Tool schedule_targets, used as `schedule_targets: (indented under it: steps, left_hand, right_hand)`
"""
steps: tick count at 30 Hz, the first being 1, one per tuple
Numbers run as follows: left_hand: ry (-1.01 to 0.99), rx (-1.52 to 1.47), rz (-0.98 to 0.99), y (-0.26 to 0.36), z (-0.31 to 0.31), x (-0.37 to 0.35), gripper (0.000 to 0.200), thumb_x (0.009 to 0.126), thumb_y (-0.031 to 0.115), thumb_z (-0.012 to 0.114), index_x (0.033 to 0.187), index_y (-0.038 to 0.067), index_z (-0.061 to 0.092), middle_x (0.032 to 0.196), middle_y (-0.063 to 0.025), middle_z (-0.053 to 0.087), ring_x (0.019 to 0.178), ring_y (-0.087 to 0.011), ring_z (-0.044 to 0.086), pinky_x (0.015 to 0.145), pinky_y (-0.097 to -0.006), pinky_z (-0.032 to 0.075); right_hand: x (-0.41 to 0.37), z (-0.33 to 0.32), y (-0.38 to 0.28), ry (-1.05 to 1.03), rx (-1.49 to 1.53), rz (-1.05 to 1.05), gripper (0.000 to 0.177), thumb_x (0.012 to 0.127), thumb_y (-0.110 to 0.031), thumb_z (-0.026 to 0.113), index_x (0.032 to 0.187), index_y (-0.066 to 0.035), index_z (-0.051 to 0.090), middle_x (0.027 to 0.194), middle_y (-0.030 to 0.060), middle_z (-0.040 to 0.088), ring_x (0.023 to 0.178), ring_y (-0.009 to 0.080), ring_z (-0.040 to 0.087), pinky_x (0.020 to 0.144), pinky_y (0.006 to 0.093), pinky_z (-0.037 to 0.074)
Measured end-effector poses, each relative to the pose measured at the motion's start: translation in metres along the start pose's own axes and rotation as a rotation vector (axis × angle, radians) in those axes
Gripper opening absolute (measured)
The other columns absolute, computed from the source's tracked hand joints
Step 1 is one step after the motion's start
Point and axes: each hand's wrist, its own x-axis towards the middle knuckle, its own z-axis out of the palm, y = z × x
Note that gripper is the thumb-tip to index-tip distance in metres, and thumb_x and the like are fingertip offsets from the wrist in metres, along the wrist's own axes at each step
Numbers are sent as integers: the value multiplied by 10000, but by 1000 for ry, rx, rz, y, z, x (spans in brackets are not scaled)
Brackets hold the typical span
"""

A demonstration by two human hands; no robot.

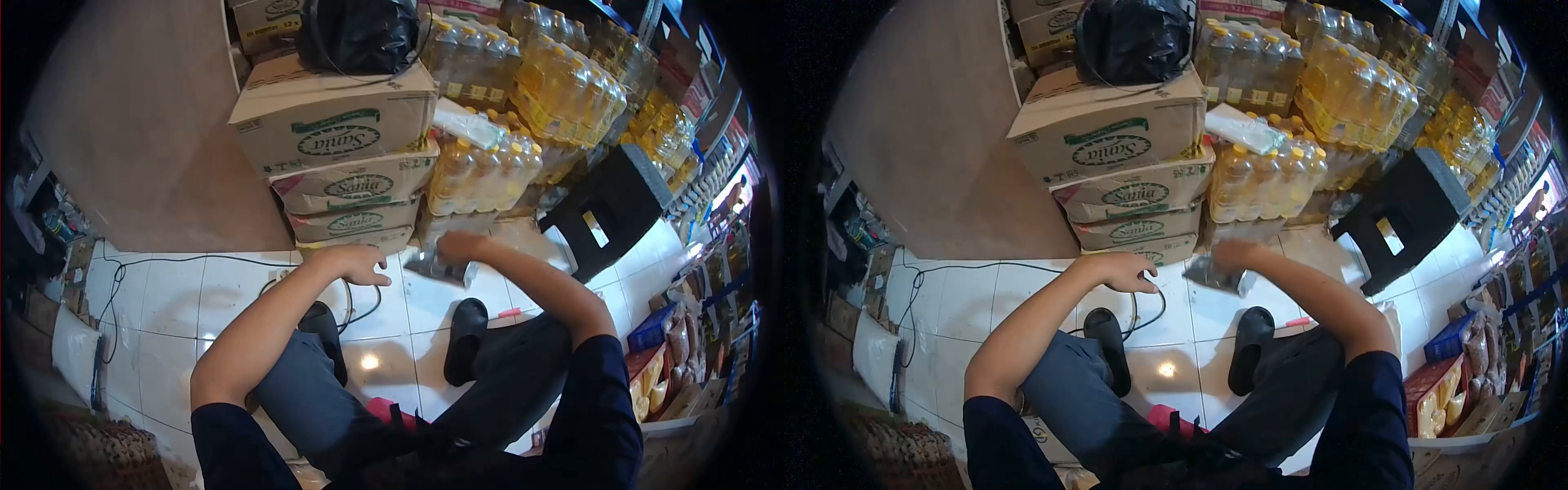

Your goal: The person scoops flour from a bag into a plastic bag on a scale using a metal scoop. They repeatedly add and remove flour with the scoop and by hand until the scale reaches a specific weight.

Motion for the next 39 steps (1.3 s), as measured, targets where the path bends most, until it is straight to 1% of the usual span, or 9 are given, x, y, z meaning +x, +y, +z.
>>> schedule_targets:
  steps: [3, 5, 9, 11, 13, 21, 25, 32, 39]
  left_hand:
    - [19, -25, -15, -17, 7, -1, 610, 870, 500, 559, 1256, 27, 550, 1164, -192, 610, 1085, -327, 578, 917, -391, 454]
    - [-2, -28, -66, -19, 3, -6, 627, 854, 518, 555, 1251, 32, 561, 1238, -213, 570, 1161, -340, 535, 961, -409, 430]
    - [-16, 2, -92, -28, 9, -5, 595, 875, 492, 562, 1262, 40, 547, 1146, -200, 613, 1071, -320, 583, 910, -392, 451]
    - [-23, -5, -99, -28, 10, -2, 596, 872, 493, 565, 1265, 45, 547, 1145, -198, 613, 1068, -320, 583, 907, -392, 452]
    - [-23, 19, -95, -22, 9, -2, 601, 871, 493, 567, 1265, 40, 544, 1139, -195, 616, 1056, -318, 588, 897, -386, 457]
    - [-69, -25, -94, -18, 6, 3, 613, 882, 491, 556, 1263, 12, 535, 1133, -200, 624, 1052, -313, 597, 887, -374, 466]
    - [-85, -19, -89, -18, 7, 7, 607, 887, 489, 549, 1261, 11, 535, 1136, -200, 624, 1054, -313, 598, 892, -376, 464]
    - [-98, -5, -106, -19, 9, 9, 612, 884, 487, 558, 1265, 9, 534, 1160, -199, 618, 1072, -304, 596, 912, -370, 459]
    - [-107, -6, -134, -24, 11, 10, 628, 878, 497, 566, 1267, 5, 534, 1201, -199, 603, 1097, -298, 593, 926, -364, 458]
  right_hand:
    - [24, 51, -4, -144, -71, -170, 464, 824, -398, 620, 808, 62, 673, 756, 205, 680, 703, 338, 674, 656, 449, 539]
    - [31, 46, -17, -476, 52, 38, 482, 828, -412, 622, 752, 62, 668, 714, 168, 683, 625, 268, 669, 561, 396, 543]
    - [98, 59, 23, -454, 132, 13, 423, 843, -374, 587, 686, 13, 655, 648, 142, 646, 532, 237, 628, 465, 400, 501]
    - [94, 26, 24, 85, 397, 229, 406, 843, -331, 568, 629, 4, 651, 611, 144, 646, 469, 241, 618, 449, 397, 501]
    - [100, 19, 45, 565, 161, 88, 397, 848, -309, 549, 632, 7, 653, 666, 168, 671, 500, 242, 644, 455, 404, 511]
    - [83, 41, 17, -537, 237, 118, 327, 830, -339, 622, 729, -28, 618, 603, 59, 569, 521, 180, 535, 501, 351, 486]
    - [71, 38, 2, -599, 90, 146, 337, 826, -346, 641, 713, -30, 611, 626, 71, 580, 540, 193, 535, 502, 343, 474]
    - [70, 9, 28, 250, 180, 235, 354, 789, -266, 614, 907, 62, 677, 923, 263, 664, 887, 361, 669, 765, 424, 524]
    - [60, 32, 16, 41, -33, 84, 282, 739, -169, 624, 938, 20, 686, 986, 241, 663, 964, 360, 649, 827, 432, 517]
